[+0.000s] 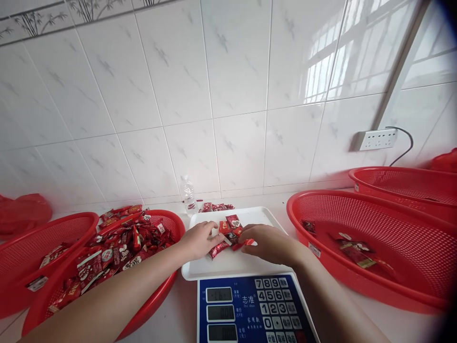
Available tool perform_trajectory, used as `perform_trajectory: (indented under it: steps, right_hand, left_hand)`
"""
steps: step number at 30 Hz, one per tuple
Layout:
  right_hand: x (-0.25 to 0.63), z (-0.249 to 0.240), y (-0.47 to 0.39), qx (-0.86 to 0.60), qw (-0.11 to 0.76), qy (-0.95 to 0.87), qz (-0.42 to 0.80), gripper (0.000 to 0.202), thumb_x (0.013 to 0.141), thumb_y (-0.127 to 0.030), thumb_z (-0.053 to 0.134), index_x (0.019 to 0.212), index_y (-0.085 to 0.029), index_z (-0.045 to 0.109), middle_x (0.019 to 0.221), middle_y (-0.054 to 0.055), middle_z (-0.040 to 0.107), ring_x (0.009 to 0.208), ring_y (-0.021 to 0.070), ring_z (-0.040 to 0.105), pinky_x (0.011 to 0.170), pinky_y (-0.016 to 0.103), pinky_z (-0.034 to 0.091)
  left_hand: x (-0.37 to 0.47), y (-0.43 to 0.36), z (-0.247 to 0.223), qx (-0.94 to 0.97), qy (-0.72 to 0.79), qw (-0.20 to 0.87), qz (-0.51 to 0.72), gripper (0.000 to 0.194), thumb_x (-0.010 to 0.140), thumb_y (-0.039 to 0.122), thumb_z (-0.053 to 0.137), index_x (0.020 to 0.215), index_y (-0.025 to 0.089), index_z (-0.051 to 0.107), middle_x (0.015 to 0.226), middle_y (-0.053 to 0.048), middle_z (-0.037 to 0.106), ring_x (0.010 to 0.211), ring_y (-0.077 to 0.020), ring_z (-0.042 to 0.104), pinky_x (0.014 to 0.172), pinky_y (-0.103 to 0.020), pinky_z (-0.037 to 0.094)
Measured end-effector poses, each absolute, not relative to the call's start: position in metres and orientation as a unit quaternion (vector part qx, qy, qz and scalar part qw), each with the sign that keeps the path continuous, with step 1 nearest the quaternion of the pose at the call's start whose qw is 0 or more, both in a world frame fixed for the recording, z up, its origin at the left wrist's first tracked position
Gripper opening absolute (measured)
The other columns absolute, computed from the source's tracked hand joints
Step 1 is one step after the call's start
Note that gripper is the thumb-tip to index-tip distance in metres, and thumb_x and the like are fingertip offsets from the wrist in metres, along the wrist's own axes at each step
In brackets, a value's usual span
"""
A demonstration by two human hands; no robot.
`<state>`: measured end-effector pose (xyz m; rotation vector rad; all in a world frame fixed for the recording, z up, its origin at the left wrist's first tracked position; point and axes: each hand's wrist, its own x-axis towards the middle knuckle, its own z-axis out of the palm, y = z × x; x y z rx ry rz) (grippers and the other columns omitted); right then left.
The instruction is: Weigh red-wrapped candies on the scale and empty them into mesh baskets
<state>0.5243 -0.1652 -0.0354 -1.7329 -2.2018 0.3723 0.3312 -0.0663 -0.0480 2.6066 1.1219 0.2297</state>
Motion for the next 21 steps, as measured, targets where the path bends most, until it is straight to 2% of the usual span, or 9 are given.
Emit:
perform_trajectory:
  steps: [2, 5, 8, 10, 12, 14, 16, 18, 21]
  right_hand:
    - [0.525, -0.034, -0.165, -0.614, 0.147, -0.765, 0.125, 0.023, 0.079, -0.030, 0.050, 0.088, -0.028, 0.071, 0.100, 0.003, 0.069, 0.087, 0.0219, 0.061, 0.071, 0.032, 0.044]
    - [0.526, -0.033, -0.166, -0.627, 0.138, -0.757, 0.120, 0.025, 0.080, -0.031, 0.049, 0.091, -0.026, 0.071, 0.099, 0.004, 0.069, 0.086, 0.0229, 0.061, 0.071, 0.034, 0.045]
    - [0.527, -0.032, -0.167, -0.627, 0.152, -0.754, 0.124, 0.027, 0.081, -0.033, 0.048, 0.097, -0.027, 0.069, 0.103, 0.005, 0.068, 0.093, 0.0242, 0.060, 0.078, 0.036, 0.045]
    - [0.528, -0.032, -0.168, -0.629, 0.163, -0.749, 0.127, 0.031, 0.081, -0.033, 0.048, 0.105, -0.027, 0.067, 0.109, 0.005, 0.067, 0.100, 0.0251, 0.058, 0.084, 0.038, 0.044]
    - [0.531, -0.033, -0.168, -0.641, 0.171, -0.738, 0.124, 0.037, 0.082, -0.034, 0.047, 0.115, -0.025, 0.061, 0.116, 0.007, 0.064, 0.106, 0.0263, 0.056, 0.087, 0.040, 0.042]
    - [0.534, -0.034, -0.168, -0.653, 0.178, -0.726, 0.121, 0.042, 0.083, -0.035, 0.045, 0.122, -0.024, 0.056, 0.121, 0.008, 0.061, 0.110, 0.0272, 0.054, 0.089, 0.041, 0.042]
    - [0.537, -0.035, -0.168, -0.658, 0.186, -0.720, 0.118, 0.043, 0.084, -0.037, 0.044, 0.122, -0.022, 0.056, 0.121, 0.009, 0.061, 0.111, 0.0279, 0.053, 0.089, 0.043, 0.042]
    - [0.539, -0.035, -0.167, -0.655, 0.211, -0.717, 0.113, 0.040, 0.083, -0.038, 0.046, 0.117, -0.022, 0.059, 0.117, 0.009, 0.063, 0.106, 0.0279, 0.056, 0.088, 0.043, 0.043]
    - [0.543, -0.027, -0.167, -0.656, 0.363, -0.653, 0.104, 0.036, 0.083, -0.037, 0.048, 0.114, -0.024, 0.060, 0.107, 0.008, 0.067, 0.093, 0.0234, 0.062, 0.081, 0.039, 0.048]
  left_hand:
    - [0.332, -0.066, -0.046, 0.903, 0.386, 0.181, 0.055, 0.041, 0.079, 0.055, 0.048, 0.103, 0.023, 0.056, 0.090, -0.004, 0.063, 0.078, -0.0205, 0.059, 0.060, -0.027, 0.040]
    - [0.334, -0.068, -0.047, 0.904, 0.372, 0.209, 0.029, 0.035, 0.078, 0.049, 0.052, 0.099, 0.022, 0.058, 0.081, -0.001, 0.062, 0.072, -0.0187, 0.058, 0.058, -0.025, 0.039]
    - [0.333, -0.067, -0.045, 0.907, 0.362, 0.207, 0.052, 0.036, 0.077, 0.049, 0.053, 0.100, 0.021, 0.059, 0.092, -0.004, 0.062, 0.082, -0.0209, 0.058, 0.067, -0.028, 0.043]
    - [0.328, -0.059, -0.032, 0.896, 0.358, 0.229, 0.125, 0.042, 0.076, 0.049, 0.055, 0.109, 0.022, 0.056, 0.108, -0.007, 0.059, 0.095, -0.0222, 0.057, 0.077, -0.031, 0.044]
    - [0.322, -0.046, -0.009, 0.845, 0.373, 0.279, 0.261, 0.045, 0.077, 0.048, 0.055, 0.115, 0.023, 0.050, 0.114, -0.008, 0.056, 0.100, -0.0208, 0.055, 0.081, -0.031, 0.044]
    - [0.315, -0.031, 0.019, 0.723, 0.411, 0.340, 0.439, 0.041, 0.081, 0.049, 0.049, 0.113, 0.022, 0.048, 0.108, -0.008, 0.057, 0.091, -0.0176, 0.058, 0.075, -0.029, 0.047]
    - [0.313, -0.022, 0.038, 0.600, 0.407, 0.425, 0.541, 0.037, 0.086, 0.047, 0.039, 0.109, 0.019, 0.047, 0.102, -0.008, 0.058, 0.082, -0.0144, 0.060, 0.072, -0.028, 0.049]
    - [0.317, -0.022, 0.038, 0.596, 0.416, 0.462, 0.508, 0.033, 0.086, 0.043, 0.041, 0.106, 0.017, 0.048, 0.097, -0.009, 0.060, 0.079, -0.0145, 0.061, 0.071, -0.029, 0.049]
    - [0.333, -0.038, 0.006, 0.780, 0.395, 0.420, 0.243, 0.040, 0.079, 0.049, 0.053, 0.106, 0.018, 0.054, 0.110, -0.011, 0.060, 0.100, -0.0228, 0.058, 0.082, -0.037, 0.048]
